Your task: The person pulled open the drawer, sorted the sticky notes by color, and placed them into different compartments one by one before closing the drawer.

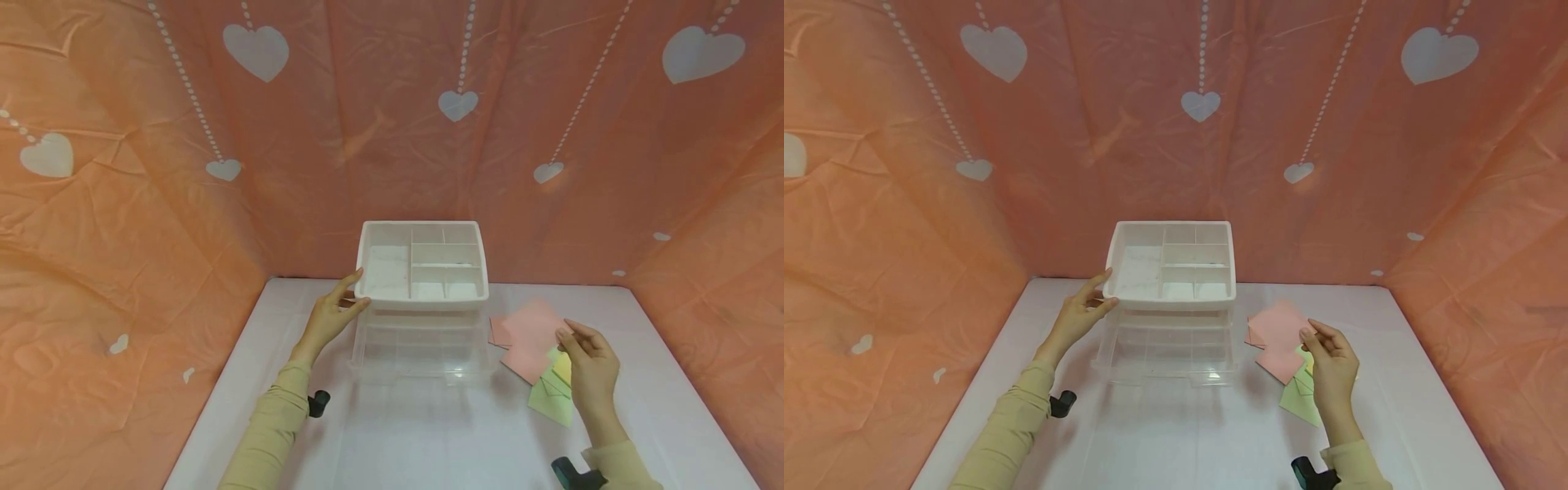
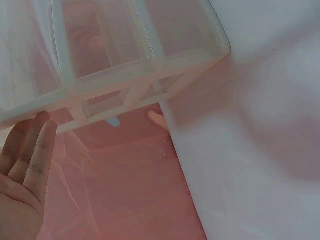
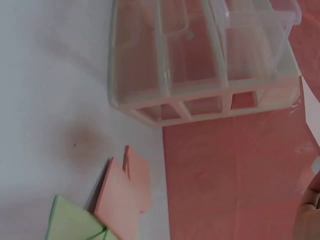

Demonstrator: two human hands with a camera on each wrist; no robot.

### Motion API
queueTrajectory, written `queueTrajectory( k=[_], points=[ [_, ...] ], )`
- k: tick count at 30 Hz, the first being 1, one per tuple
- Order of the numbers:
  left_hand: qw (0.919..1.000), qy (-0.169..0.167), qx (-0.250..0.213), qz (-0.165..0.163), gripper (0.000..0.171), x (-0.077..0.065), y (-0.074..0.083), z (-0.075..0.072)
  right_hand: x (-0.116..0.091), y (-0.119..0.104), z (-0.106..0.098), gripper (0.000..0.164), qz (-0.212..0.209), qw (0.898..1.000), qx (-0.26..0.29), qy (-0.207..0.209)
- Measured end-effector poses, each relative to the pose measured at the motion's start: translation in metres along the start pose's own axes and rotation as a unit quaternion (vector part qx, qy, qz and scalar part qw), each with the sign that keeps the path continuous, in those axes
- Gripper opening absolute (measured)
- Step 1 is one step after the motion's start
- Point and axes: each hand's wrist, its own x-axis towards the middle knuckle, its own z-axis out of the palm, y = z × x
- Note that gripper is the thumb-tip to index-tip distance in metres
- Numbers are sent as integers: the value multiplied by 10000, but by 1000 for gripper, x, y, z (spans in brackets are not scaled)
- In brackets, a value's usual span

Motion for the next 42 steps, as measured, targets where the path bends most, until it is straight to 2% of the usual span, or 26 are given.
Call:
queueTrajectory(
  k=[9, 16, 19, 28, 37, 42],
  points=[
    [10000, 40, 6, 39, 59, -1, 0, 0, -6, -9, 22, 17, -44, 9991, 148, -406],
    [9998, 80, 43, 198, 59, 0, -2, 1, -9, -9, 38, 21, -368, 9935, 656, -859],
    [9996, 113, 56, 270, 59, 1, -2, 1, -11, -9, 46, 20, -422, 9913, 609, -1092],
    [9999, 2, 52, 98, 60, -1, -2, 0, -19, -7, 69, 18, -528, 9825, 406, -1742],
    [10000, 22, 41, 73, 58, 0, -1, 1, -23, 0, 92, 7, -607, 9771, -465, -1988],
    [10000, 42, 62, 46, 58, 0, 0, 1, -27, 6, 105, 14, -571, 9694, -821, -2242]
  ],
)
